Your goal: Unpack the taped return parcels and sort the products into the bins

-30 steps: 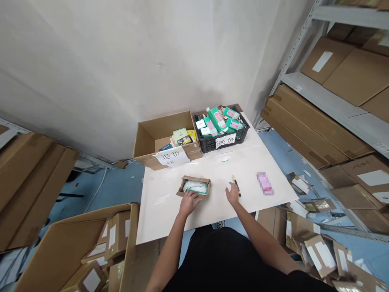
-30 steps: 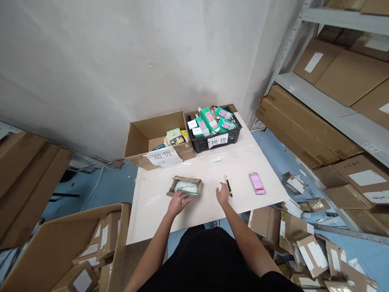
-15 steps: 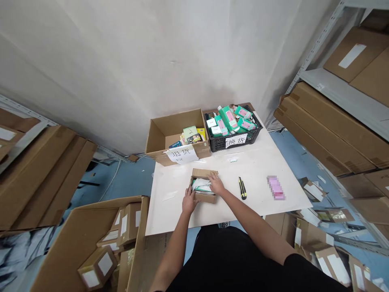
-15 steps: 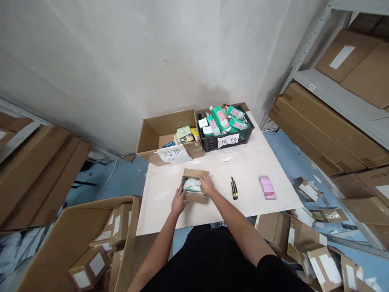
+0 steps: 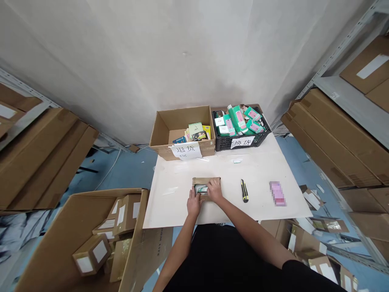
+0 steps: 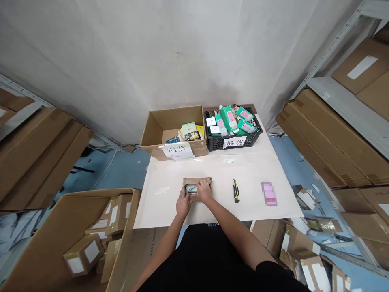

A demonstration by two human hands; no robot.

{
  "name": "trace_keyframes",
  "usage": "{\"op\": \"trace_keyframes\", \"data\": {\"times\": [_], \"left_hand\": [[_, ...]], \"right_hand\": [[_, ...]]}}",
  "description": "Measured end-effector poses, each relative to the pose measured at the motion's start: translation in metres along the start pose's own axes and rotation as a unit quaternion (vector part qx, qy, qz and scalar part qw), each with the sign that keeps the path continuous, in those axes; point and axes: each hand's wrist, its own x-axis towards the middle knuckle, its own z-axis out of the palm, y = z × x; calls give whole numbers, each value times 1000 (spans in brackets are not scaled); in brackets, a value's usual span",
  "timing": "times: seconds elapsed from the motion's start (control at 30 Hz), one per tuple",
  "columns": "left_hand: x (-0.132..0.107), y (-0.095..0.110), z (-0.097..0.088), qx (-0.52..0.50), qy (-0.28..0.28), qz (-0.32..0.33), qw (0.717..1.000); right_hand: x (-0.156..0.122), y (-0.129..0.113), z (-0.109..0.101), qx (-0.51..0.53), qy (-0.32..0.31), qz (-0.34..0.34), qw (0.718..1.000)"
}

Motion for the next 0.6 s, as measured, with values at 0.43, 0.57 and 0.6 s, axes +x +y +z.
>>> {"op": "trace_keyframes", "data": {"times": [0.43, 0.57, 0.6], "left_hand": [[5, 17, -16, -16, -27, 6, 999], [13, 14, -26, -12, -47, 37, 998], [18, 12, -31, -14, -52, 54, 997]], "right_hand": [[9, -3, -12, 28, -91, -19, 995], [18, 7, -20, 28, -76, -37, 996], [23, 11, -22, 26, -91, -32, 995]]}}
